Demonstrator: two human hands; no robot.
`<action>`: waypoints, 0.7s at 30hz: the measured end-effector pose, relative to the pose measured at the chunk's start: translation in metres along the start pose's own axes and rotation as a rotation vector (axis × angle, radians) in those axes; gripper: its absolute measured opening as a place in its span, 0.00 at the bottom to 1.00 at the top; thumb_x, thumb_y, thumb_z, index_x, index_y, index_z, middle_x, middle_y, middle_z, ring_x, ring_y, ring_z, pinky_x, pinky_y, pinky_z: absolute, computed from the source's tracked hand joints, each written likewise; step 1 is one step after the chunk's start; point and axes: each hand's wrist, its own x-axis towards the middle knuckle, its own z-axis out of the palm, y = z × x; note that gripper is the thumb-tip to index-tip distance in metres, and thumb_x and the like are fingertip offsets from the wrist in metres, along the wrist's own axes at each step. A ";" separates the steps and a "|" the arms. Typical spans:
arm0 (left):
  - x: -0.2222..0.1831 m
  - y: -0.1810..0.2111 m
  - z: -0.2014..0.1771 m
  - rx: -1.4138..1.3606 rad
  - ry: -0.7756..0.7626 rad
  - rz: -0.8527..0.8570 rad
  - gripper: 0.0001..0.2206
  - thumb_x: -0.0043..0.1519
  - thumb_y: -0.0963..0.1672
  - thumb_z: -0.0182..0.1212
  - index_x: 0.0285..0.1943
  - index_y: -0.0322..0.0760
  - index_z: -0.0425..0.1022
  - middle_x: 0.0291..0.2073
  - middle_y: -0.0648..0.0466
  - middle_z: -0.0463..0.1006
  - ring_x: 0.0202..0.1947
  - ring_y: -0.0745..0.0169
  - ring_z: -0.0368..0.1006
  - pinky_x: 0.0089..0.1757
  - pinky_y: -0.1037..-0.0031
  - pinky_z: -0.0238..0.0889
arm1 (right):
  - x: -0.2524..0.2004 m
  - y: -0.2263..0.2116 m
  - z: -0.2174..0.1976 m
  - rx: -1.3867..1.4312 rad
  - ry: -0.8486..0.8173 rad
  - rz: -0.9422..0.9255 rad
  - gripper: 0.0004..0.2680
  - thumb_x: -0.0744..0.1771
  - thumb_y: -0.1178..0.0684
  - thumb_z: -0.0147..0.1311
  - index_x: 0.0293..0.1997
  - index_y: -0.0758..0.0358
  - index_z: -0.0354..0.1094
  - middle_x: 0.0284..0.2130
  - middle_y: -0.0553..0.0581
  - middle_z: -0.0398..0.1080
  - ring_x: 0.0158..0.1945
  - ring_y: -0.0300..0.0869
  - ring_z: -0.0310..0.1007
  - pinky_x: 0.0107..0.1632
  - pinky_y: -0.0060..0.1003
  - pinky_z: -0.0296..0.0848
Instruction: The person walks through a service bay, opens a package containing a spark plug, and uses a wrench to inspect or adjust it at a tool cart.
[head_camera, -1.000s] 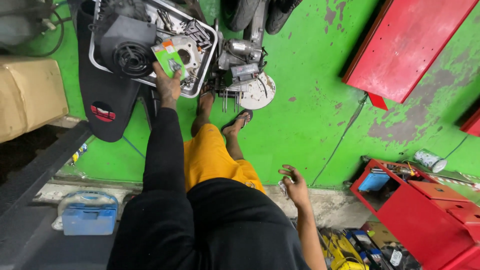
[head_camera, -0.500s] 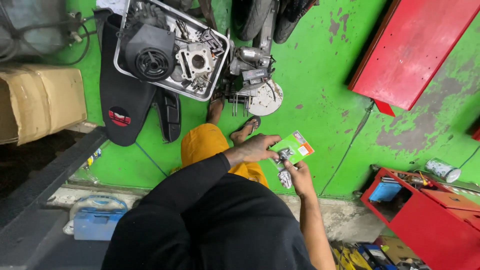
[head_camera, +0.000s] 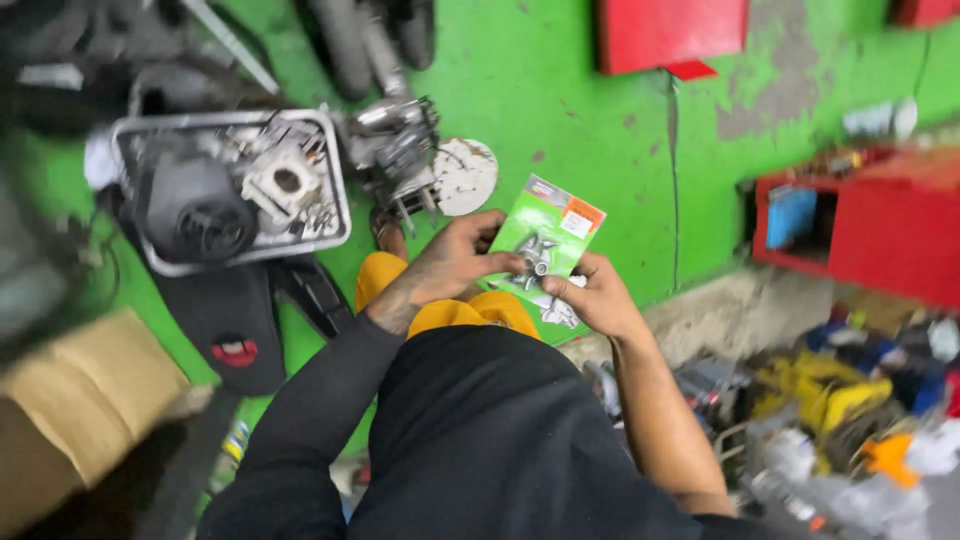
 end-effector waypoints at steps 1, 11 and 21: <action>0.004 0.004 0.007 0.016 -0.052 -0.008 0.13 0.60 0.46 0.73 0.38 0.41 0.69 0.25 0.66 0.65 0.32 0.79 0.61 0.34 0.85 0.56 | -0.008 -0.010 -0.003 0.018 0.051 -0.009 0.09 0.62 0.54 0.70 0.43 0.63 0.79 0.35 0.53 0.79 0.42 0.36 0.70 0.52 0.42 0.72; 0.030 0.007 0.076 0.080 -0.251 0.196 0.05 0.63 0.39 0.68 0.44 0.30 0.79 0.31 0.52 0.79 0.34 0.68 0.74 0.35 0.71 0.73 | -0.077 -0.024 -0.042 0.050 0.246 -0.437 0.07 0.63 0.61 0.65 0.44 0.65 0.80 0.29 0.60 0.80 0.31 0.46 0.77 0.41 0.42 0.73; 0.061 -0.007 0.234 0.725 -0.292 1.223 0.11 0.68 0.42 0.58 0.37 0.37 0.85 0.41 0.45 0.83 0.44 0.42 0.78 0.45 0.54 0.78 | -0.189 0.060 -0.131 -0.443 1.006 -1.082 0.04 0.65 0.50 0.68 0.32 0.55 0.85 0.34 0.56 0.82 0.34 0.44 0.67 0.43 0.36 0.75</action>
